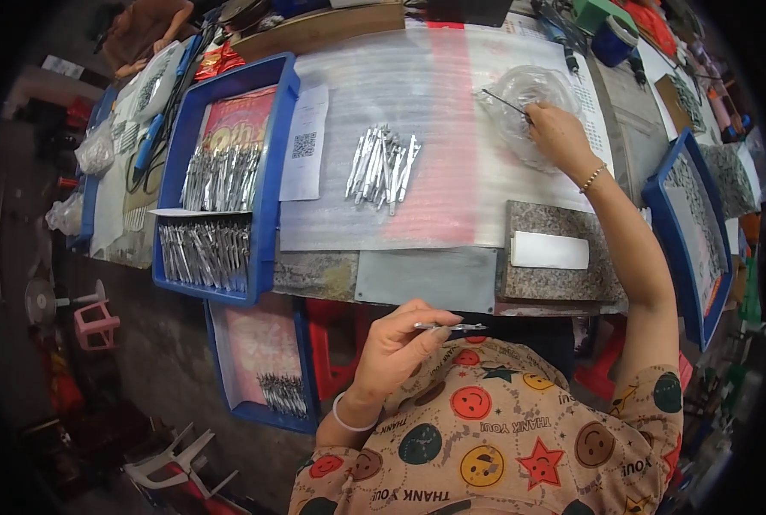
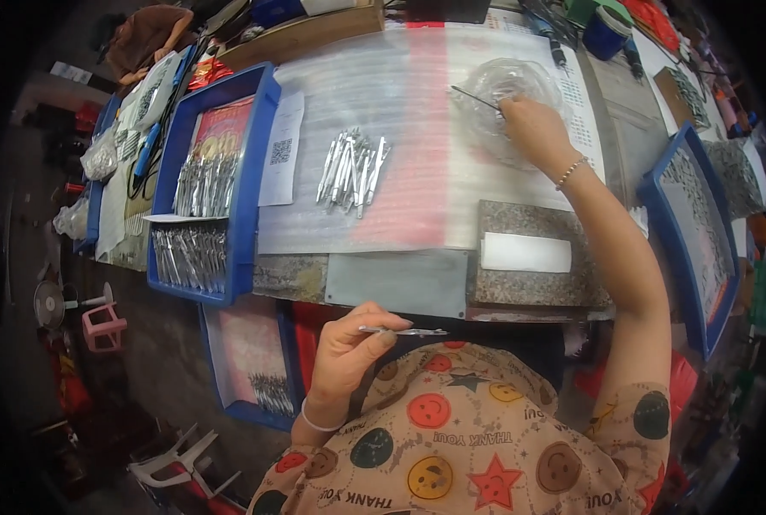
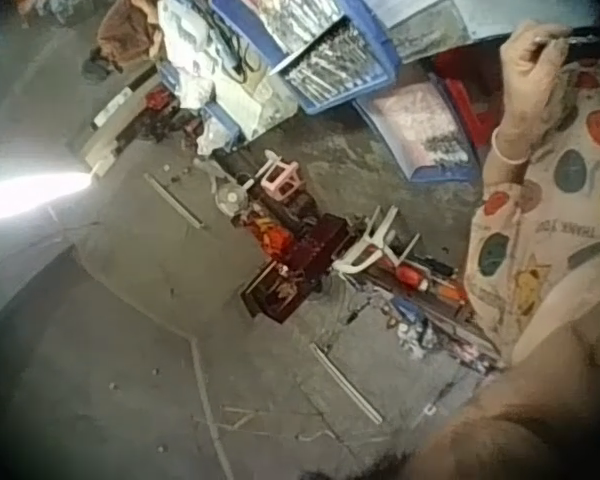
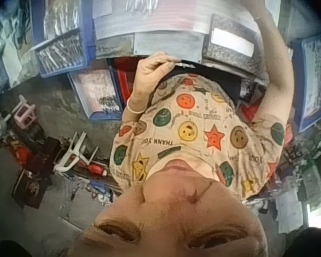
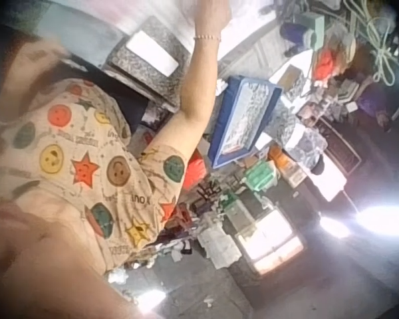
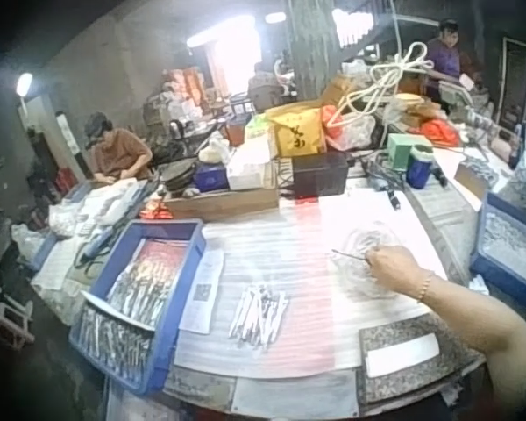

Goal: Cleaning and inspecting small metal hardware components using a cloth and a scribe tool.

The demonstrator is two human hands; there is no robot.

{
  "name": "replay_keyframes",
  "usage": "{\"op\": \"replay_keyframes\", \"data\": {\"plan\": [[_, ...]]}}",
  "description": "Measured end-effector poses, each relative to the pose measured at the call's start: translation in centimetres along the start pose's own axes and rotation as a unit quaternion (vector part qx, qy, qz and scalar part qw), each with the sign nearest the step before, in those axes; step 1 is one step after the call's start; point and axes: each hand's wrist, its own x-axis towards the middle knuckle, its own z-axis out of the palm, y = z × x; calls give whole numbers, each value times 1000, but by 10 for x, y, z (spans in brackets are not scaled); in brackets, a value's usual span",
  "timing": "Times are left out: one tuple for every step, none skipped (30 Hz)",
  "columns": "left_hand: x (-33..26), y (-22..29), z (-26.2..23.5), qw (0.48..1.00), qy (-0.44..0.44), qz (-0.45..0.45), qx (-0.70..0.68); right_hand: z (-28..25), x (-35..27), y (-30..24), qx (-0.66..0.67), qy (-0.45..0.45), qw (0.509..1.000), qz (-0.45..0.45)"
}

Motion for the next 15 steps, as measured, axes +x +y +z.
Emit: {"op": "replay_keyframes", "data": {"plan": [[0,0,-1,1000,4,1,0,-1,0,-1,-7,-8,1000,-1],[0,-1,-1,1000,-2,-10,1,-1,0,-2,-7,-8,1000,-3],[0,-1,-2,1000,-8,-21,1,-2,0,-3,-11,-3,1000,1],[0,0,-2,1000,-6,-20,0,-2,0,-3,-15,2,1000,5],[0,2,-1,999,-7,-31,-3,-1,0,-3,-15,2,1000,3],[0,4,-1,999,-7,-42,-6,0,-1,-3,-24,6,1000,11],[1,3,-1,999,-6,-42,-7,0,-1,-3,-33,10,999,18],[1,3,-1,999,-4,-43,-16,-1,-2,-5,-33,10,999,17],[1,3,0,999,-1,-44,-25,-3,-3,-7,-38,23,999,16],[1,3,1,999,0,-44,-25,-5,-4,-8,-43,36,998,15],[1,3,2,998,2,-51,-31,-6,-4,-9,-43,36,998,15],[1,4,3,998,4,-58,-36,-7,-5,-8,-39,47,998,12],[2,5,4,998,4,-58,-36,-8,-6,-7,-35,59,998,10],[2,7,5,997,4,-67,-36,-10,-7,-5,-35,59,998,9],[2,7,6,996,2,-76,-37,-13,-9,-3,-19,86,996,1]]}}
